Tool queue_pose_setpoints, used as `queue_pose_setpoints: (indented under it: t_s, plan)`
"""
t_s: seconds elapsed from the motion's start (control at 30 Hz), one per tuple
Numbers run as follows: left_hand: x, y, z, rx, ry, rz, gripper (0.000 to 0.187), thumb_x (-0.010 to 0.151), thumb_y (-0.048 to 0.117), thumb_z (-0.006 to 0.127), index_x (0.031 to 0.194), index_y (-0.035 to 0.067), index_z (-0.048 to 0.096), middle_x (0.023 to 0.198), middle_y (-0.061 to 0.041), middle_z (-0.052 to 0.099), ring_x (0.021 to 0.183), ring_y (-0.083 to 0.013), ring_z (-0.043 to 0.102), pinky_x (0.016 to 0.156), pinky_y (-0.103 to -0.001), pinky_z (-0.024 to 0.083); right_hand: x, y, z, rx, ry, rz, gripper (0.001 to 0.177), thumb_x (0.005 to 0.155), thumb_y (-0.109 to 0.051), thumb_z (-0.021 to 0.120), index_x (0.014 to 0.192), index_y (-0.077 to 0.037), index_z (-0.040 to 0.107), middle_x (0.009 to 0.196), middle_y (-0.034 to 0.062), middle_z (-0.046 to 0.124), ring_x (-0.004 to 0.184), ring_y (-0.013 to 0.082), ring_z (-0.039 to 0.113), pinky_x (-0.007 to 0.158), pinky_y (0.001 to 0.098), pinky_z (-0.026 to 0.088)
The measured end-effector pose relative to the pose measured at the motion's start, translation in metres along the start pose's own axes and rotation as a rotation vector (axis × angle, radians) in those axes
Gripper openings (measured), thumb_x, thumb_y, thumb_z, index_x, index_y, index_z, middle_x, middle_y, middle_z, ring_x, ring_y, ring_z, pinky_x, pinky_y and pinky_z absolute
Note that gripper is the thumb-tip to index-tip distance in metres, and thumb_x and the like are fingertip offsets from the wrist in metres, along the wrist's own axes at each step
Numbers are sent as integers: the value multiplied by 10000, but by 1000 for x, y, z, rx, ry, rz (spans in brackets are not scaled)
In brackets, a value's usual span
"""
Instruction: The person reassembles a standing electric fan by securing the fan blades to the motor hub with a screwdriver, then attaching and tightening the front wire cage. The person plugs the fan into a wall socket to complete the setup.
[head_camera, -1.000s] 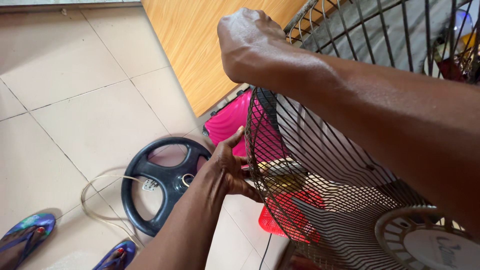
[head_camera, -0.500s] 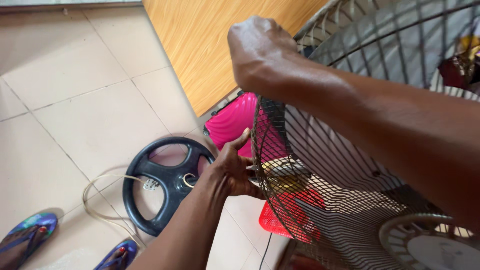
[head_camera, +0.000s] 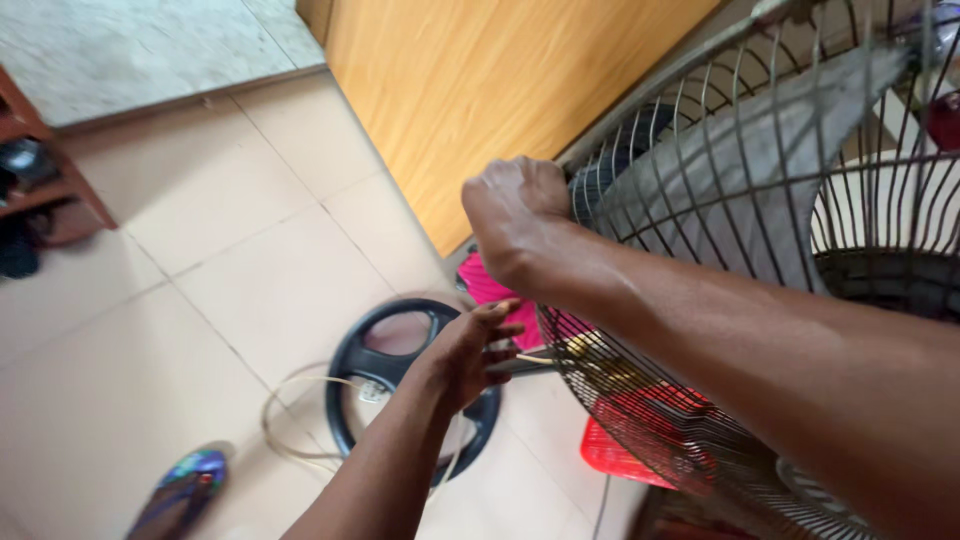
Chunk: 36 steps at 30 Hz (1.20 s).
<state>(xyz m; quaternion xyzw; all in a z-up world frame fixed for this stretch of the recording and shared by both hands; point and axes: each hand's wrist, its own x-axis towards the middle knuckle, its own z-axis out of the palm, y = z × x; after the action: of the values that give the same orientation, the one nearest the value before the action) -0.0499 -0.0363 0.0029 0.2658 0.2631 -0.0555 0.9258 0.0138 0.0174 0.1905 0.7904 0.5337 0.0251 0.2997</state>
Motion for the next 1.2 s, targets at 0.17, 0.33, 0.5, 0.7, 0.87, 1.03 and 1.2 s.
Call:
queue_pose_setpoints:
  t_s: [0.17,0.33,0.5,0.7,0.87,1.03,1.2]
  plan:
    - [-35,33,-16,29,114,54,272,977,316,534,1188,170,623,1132,2,624,958,-174,519,854,-390,435,-12,-23,-12,13,71,-148,128,725,-141,793,850,-119,778,877,150,742,866,296,740,731,422,579]
    - [-90,76,-38,40,171,134,279,978,202,502,1193,96,643,1016,-51,698,864,-184,623,785,-364,512,-50,-47,-37,390,477,-237,227,643,-80,765,849,-42,678,726,168,698,755,364,712,670,487,560]
    - [-126,123,-34,199,259,269,352,955,129,524,1260,65,688,1105,-69,760,938,-190,703,818,-368,541,-104,-51,-52,794,520,117,110,759,-14,676,853,-71,671,730,181,685,729,396,691,661,533,526]
    - [-149,177,18,808,212,788,423,894,68,619,1306,27,704,1129,-115,803,1042,-228,776,919,-354,581,-145,-52,-54,811,424,476,44,775,-51,698,802,-77,674,707,168,703,704,388,691,635,528,515]
    - [-165,192,91,1076,84,1096,500,881,84,616,1379,46,639,1227,-208,735,1165,-337,717,985,-392,550,-170,-53,-53,920,338,733,68,756,-57,708,816,-81,688,704,127,722,670,316,719,626,457,540]
    - [-182,184,119,1216,-23,1345,970,783,211,779,1563,-74,277,1510,-349,409,1372,-475,422,1077,-478,371,-189,-55,-51,965,300,885,54,780,-65,705,833,-77,702,720,107,741,680,281,741,648,417,562]
    - [-180,206,148,1306,-52,1140,1217,634,445,936,1520,-74,282,1401,-236,511,1318,-390,494,1067,-455,405,-193,-46,-58,1002,328,932,104,761,-68,724,861,-95,720,730,99,754,711,276,748,652,411,566]
